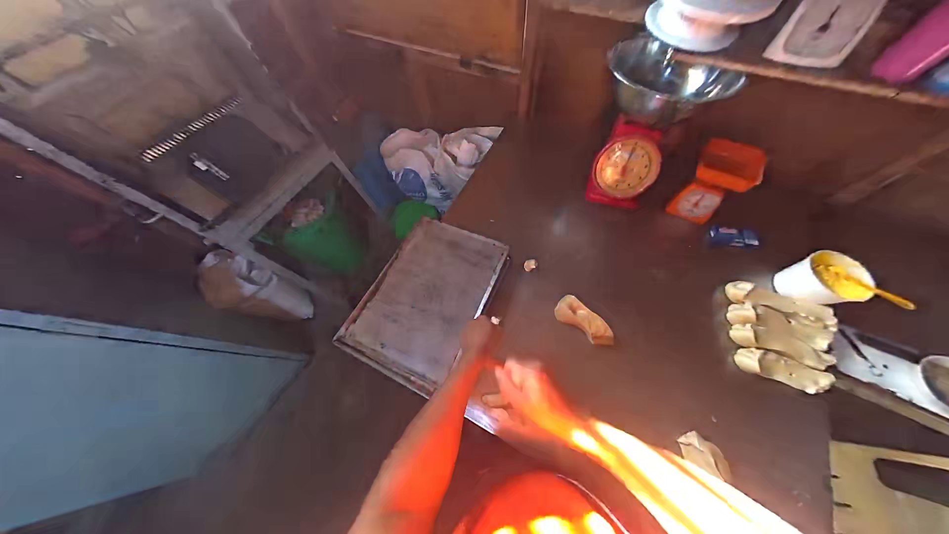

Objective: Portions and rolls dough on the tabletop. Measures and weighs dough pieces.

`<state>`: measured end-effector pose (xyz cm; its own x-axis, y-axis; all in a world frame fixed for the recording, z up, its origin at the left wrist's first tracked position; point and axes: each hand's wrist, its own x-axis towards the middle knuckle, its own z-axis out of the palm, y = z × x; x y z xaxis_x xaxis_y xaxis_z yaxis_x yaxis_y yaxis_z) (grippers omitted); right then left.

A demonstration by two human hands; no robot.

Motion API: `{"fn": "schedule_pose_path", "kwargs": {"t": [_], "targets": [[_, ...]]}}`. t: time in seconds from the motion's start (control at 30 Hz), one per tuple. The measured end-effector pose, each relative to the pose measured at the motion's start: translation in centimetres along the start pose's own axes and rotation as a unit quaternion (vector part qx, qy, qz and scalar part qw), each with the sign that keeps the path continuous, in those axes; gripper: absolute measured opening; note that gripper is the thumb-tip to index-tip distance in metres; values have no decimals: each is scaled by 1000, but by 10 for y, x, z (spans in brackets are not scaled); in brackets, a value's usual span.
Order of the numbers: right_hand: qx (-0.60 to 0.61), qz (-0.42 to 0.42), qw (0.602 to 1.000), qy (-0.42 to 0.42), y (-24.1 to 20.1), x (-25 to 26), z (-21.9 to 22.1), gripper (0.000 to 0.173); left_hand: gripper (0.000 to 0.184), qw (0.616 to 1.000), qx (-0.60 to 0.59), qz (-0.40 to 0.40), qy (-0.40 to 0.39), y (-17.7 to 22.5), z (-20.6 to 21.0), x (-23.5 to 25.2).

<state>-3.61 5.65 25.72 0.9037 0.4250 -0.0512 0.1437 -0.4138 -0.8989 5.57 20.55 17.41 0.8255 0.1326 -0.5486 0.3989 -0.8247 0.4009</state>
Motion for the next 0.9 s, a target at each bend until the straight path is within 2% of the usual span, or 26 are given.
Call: {"fn": "schedule_pose_path", "kwargs": {"t": [0.03, 0.1, 0.13, 0.2, 0.23, 0.27, 0.3, 0.33, 0.4, 0.43, 0.5, 0.6, 0.67, 0.73, 0.77, 0.8, 0.87, 0.9], "targets": [[-20, 13, 999, 26, 0, 23, -19, 35, 43, 998, -35, 46, 15, 3, -2, -4], [-74, 68, 995, 18, 31, 62, -45, 52, 66, 986, -101, 130, 28, 11, 15, -19], [-97, 80, 992, -1, 55, 69, -43, 60, 73, 976, -137, 163, 36, 15, 25, -27], [-105, 66, 992, 24, 88, 51, -18, 54, 78, 965, -175, 196, 21, 17, 37, -42], [-102, 51, 993, 35, 94, 37, -14, 47, 67, 965, -171, 201, 2, 15, 40, -45], [-95, 33, 994, 44, 96, 24, -17, 38, 43, 966, -165, 195, -29, 13, 45, -47], [-92, 10, 994, 56, 95, 14, -22, 33, 29, 968, -155, 182, -78, 12, 49, -50], [-104, -19, 992, 66, 92, 8, -26, 31, 27, 969, -147, 165, -110, 11, 52, -54], [-154, -44, 986, 50, 83, 12, -31, 37, 29, 980, -115, 140, -84, 20, 47, -59], [-184, -30, 982, 32, 81, 21, -36, 46, 30, 986, -101, 129, -42, 32, 41, -62], [-206, 43, 978, 3, 74, 43, -47, 49, 35, 993, -59, 101, 14, 55, 32, -66], [-122, 157, 980, -8, 78, 50, -42, 45, 43, 992, 91, 86, 29, 58, 39, -69], [-71, 154, 985, -34, 72, 21, -22, 40, 43, 987, 149, 62, -15, 39, 42, -61], [-21, 80, 993, -86, 43, -21, 0, 34, 53, 995, 89, -14, -42, 13, 39, -40], [-19, 31, 997, -75, 33, -32, 9, 34, 57, 997, 51, -42, -32, 3, 33, -28], [-14, 16, 998, -54, 20, -27, 5, 36, 56, 999, 22, -45, -17, 1, 22, -21], [-27, 55, 998, -12, 8, 15, -30, 39, 46, 998, -46, 42, 14, 6, 13, -23], [-55, 68, 996, -3, 21, 39, -43, 45, 55, 992, -82, 95, 22, 9, 18, -28]]}}
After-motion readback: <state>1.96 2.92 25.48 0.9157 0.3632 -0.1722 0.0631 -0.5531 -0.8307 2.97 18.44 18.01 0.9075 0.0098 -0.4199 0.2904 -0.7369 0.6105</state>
